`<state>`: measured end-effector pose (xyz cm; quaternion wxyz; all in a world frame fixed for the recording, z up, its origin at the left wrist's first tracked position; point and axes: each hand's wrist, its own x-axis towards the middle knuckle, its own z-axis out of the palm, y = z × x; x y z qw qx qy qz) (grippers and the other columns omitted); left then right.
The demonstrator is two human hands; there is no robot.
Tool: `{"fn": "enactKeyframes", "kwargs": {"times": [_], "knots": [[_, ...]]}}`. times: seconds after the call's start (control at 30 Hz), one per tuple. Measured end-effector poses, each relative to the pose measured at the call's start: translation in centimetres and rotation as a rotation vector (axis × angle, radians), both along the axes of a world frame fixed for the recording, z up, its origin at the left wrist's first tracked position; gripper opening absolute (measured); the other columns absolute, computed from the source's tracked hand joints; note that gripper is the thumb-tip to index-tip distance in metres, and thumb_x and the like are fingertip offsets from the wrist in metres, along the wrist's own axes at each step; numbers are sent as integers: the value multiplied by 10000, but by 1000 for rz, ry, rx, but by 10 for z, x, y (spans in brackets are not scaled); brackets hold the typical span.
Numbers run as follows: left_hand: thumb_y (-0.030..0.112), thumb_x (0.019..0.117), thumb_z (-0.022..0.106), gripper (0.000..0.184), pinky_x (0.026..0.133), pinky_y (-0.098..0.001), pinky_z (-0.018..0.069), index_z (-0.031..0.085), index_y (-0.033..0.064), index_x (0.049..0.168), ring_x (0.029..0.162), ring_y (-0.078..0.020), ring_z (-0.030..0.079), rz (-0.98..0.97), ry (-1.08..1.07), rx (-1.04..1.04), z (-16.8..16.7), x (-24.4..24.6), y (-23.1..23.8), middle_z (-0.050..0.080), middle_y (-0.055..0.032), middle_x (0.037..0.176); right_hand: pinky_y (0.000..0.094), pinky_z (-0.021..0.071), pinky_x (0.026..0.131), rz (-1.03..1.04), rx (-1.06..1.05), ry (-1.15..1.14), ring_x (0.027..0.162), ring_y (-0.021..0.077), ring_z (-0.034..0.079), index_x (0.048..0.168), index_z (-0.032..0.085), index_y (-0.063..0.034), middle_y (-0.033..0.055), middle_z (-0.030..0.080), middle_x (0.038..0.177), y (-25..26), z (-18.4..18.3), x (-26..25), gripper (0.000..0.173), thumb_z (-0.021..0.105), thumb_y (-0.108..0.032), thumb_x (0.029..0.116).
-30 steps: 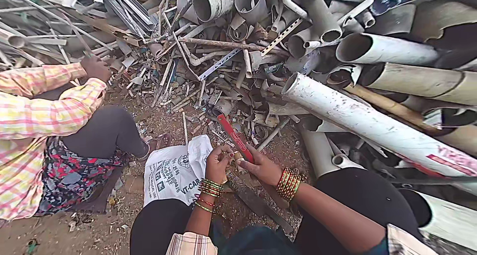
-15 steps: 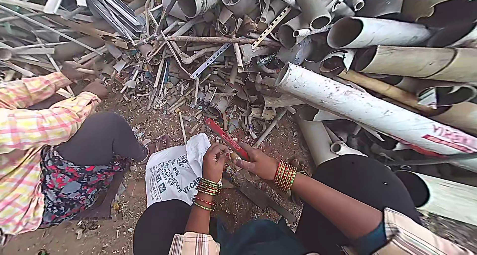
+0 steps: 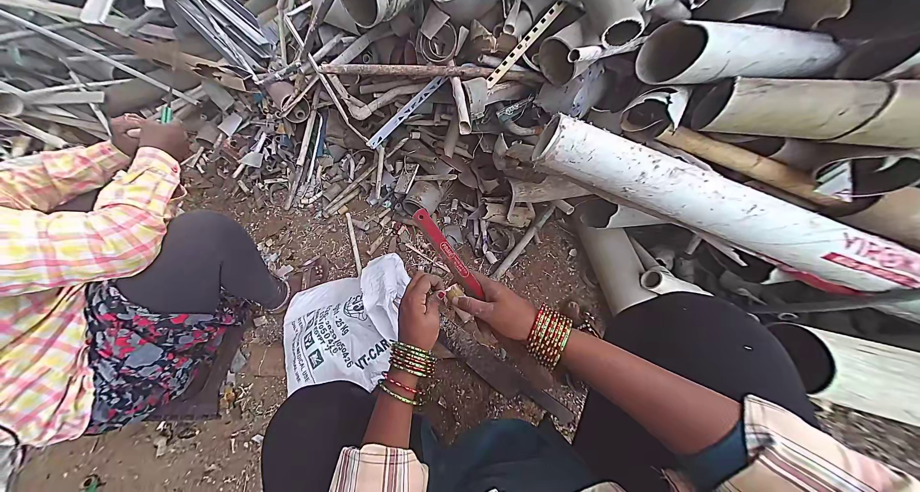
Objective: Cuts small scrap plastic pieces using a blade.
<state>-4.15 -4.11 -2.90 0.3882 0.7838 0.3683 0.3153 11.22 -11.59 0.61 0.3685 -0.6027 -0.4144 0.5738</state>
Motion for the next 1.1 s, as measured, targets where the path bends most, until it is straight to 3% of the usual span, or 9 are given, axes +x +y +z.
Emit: {"fn": "enactKeyframes", "kwargs": {"times": [0.2, 0.43, 0.6, 0.73, 0.83, 1.1], "knots": [[-52, 945, 507, 161, 631, -294, 512, 646, -112, 999, 712, -163, 590, 87, 9, 22, 0, 10, -14, 612, -193, 991, 176, 458, 489, -157, 6, 131, 517, 19, 519, 1331, 454, -27, 6, 612, 832, 1, 1, -5, 282, 487, -171, 1090], [-25, 958, 488, 157, 629, -257, 514, 614, -114, 989, 705, -129, 581, 82, -85, 31, -7, 11, -14, 583, -168, 962, 160, 447, 460, -281, -4, 304, 482, 19, 518, 1217, 484, -45, 2, 641, 787, 3, 4, -6, 158, 420, -141, 1109], [14, 956, 500, 160, 586, -188, 486, 607, -102, 981, 640, -49, 541, 88, -177, 24, -11, 11, -16, 586, -125, 915, 164, 448, 456, -466, 12, 430, 459, 36, 504, 1121, 530, -32, 40, 659, 774, 8, 4, 9, 231, 340, -162, 1130], [26, 956, 589, 147, 544, -154, 457, 638, -84, 1041, 575, 2, 478, 140, -191, -63, -9, 8, -13, 601, -85, 899, 160, 447, 464, -413, 48, 497, 465, 29, 499, 1107, 540, -39, 31, 649, 760, 6, 5, 11, 275, 297, -166, 1128], [-4, 913, 645, 93, 525, -129, 433, 632, -76, 970, 563, 38, 483, 148, -241, -46, -9, 9, -14, 697, -111, 996, 165, 451, 471, -360, 30, 534, 481, 38, 510, 1123, 529, -49, 21, 624, 743, 3, 6, 7, 301, 256, -176, 1124], [30, 988, 576, 180, 576, -112, 456, 690, -82, 1071, 638, 64, 552, 240, -313, 35, -9, 10, -14, 726, -72, 949, 170, 456, 458, -378, -8, 557, 479, 49, 527, 1121, 524, -51, 26, 616, 720, 2, 6, 3, 285, 266, -172, 1120]]}}
